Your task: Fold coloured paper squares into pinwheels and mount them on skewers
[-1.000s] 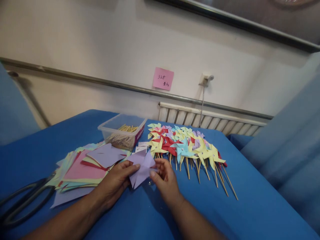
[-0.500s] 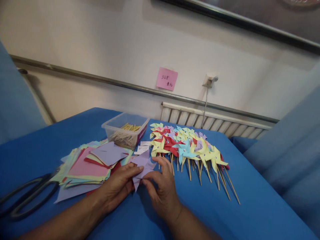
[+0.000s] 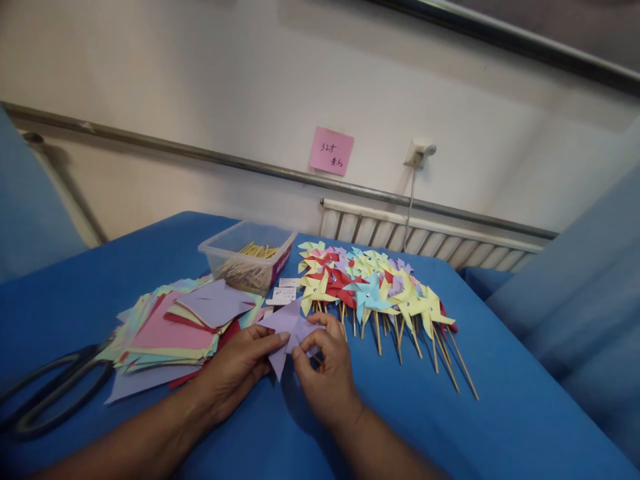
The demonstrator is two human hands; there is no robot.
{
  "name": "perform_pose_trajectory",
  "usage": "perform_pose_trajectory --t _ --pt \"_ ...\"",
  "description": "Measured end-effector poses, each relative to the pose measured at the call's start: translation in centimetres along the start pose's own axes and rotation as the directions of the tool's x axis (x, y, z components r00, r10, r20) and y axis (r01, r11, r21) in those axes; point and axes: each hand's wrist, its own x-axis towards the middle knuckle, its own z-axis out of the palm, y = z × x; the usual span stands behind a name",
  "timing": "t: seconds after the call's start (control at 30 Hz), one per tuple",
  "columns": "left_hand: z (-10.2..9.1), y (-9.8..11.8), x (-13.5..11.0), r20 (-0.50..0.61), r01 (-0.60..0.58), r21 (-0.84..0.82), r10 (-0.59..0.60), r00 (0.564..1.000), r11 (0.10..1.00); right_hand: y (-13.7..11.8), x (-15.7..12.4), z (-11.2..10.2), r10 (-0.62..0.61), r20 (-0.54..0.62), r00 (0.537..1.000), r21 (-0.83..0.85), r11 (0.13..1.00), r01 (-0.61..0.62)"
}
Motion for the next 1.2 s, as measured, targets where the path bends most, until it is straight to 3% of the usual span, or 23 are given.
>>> perform_pose_trajectory --t 0.33,0.6,0.93,1.2 --pt "-0.2 -0.5 0.4 -0.056 0.008 0.084 -0.004 0.998 0.996 0.6 0.3 -0.1 0.068 0.107 0.992 0.086 0.993 -0.078" --pt "-0.1 -0.4 0.1 -0.038 0.006 0.037 -0.005 0.999 0.999 1.3 0.4 0.2 0.167 0.141 0.976 0.240 0.950 -0.198" --pt "-0.4 0.4 0.5 0.030 -0.004 -0.082 0.007 1.000 0.997 1.7 0.6 -0.2 0.112 0.121 0.986 0.251 0.958 -0.140" --pt "0.0 0.0 0.2 -0.050 -0.006 -0.079 0.002 0.999 0.997 1.2 0.5 -0.1 0.113 0.110 0.988 0.211 0.968 -0.134"
